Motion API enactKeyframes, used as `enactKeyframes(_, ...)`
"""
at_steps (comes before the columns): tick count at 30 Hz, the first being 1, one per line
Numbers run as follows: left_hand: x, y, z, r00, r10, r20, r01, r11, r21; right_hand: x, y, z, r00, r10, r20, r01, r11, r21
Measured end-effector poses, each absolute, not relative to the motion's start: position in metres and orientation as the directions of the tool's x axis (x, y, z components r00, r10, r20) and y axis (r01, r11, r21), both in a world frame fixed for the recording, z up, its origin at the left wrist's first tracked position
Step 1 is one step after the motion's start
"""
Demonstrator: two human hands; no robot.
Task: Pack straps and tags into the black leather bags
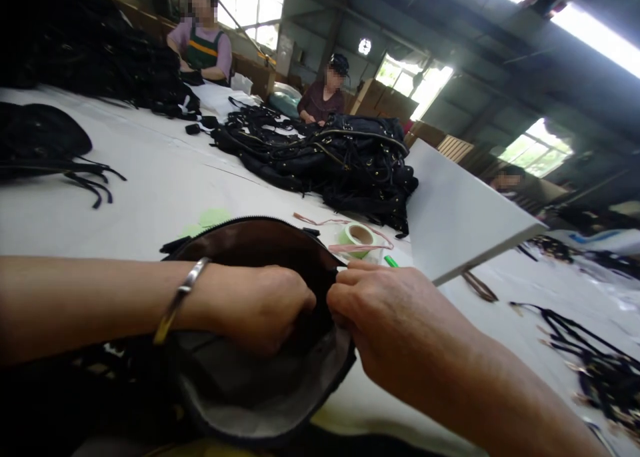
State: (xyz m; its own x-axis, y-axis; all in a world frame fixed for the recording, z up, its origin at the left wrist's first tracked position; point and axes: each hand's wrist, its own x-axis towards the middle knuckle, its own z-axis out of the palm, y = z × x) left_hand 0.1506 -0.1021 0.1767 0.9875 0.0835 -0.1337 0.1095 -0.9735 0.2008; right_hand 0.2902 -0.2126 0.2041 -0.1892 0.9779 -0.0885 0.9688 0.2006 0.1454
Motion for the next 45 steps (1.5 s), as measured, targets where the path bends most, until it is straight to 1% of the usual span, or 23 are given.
enactKeyframes(1,0.157,-0.102,0.176,0.973,0.050,-0.224,0.092,-0.980,0.179,0.291,-0.214,0.203,-0.189,0.979,-0.082,0.968,0.200,0.150)
enactKeyframes(2,0.163,-0.102,0.174,0.960,0.012,-0.281,0.063,-0.983,0.174,0.292,-0.215,0.202,-0.192,0.979,-0.072,0.968,0.201,0.150)
enactKeyframes(3,0.167,-0.103,0.171,0.952,-0.023,-0.307,0.039,-0.980,0.194,0.293,-0.217,0.202,-0.202,0.978,-0.055,0.967,0.208,0.149)
enactKeyframes(6,0.176,-0.105,0.158,0.955,-0.067,-0.289,0.026,-0.952,0.306,0.297,-0.221,0.201,-0.264,0.964,0.005,0.958,0.262,0.114)
enactKeyframes(8,0.179,-0.107,0.148,0.960,-0.067,-0.271,0.029,-0.942,0.336,0.299,-0.222,0.200,-0.305,0.952,0.024,0.950,0.302,0.081)
enactKeyframes(12,0.180,-0.105,0.135,0.970,-0.084,-0.229,0.006,-0.929,0.369,0.298,-0.219,0.199,-0.337,0.941,0.006,0.940,0.337,0.047)
enactKeyframes(15,0.176,-0.102,0.130,0.982,-0.032,-0.188,0.053,-0.901,0.431,0.298,-0.216,0.199,-0.343,0.939,0.009,0.939,0.343,0.029)
enactKeyframes(17,0.173,-0.099,0.129,0.982,0.014,-0.188,0.102,-0.879,0.466,0.300,-0.216,0.200,-0.340,0.940,0.020,0.940,0.340,0.023)
enactKeyframes(20,0.170,-0.098,0.131,0.972,0.079,-0.222,0.179,-0.859,0.479,0.302,-0.215,0.199,-0.334,0.942,0.022,0.942,0.334,0.007)
enactKeyframes(24,0.169,-0.096,0.137,0.946,0.173,-0.273,0.287,-0.836,0.467,0.302,-0.212,0.196,-0.285,0.959,-0.005,0.958,0.285,-0.014)
enactKeyframes(26,0.170,-0.095,0.136,0.939,0.205,-0.277,0.322,-0.809,0.491,0.301,-0.211,0.195,-0.277,0.961,-0.005,0.961,0.277,-0.008)
enactKeyframes(30,0.171,-0.091,0.131,0.935,0.240,-0.261,0.353,-0.709,0.611,0.303,-0.209,0.193,-0.293,0.956,0.014,0.956,0.293,0.006)
enactKeyframes(37,0.168,-0.089,0.129,0.915,0.277,-0.294,0.404,-0.601,0.689,0.306,-0.211,0.195,-0.290,0.957,-0.019,0.957,0.290,0.010)
enactKeyframes(41,0.167,-0.091,0.134,0.906,0.287,-0.310,0.422,-0.571,0.705,0.305,-0.212,0.195,-0.275,0.961,-0.009,0.961,0.275,0.002)
enactKeyframes(45,0.169,-0.091,0.143,0.883,0.296,-0.364,0.468,-0.601,0.648,0.305,-0.212,0.195,-0.267,0.964,0.014,0.964,0.267,-0.010)
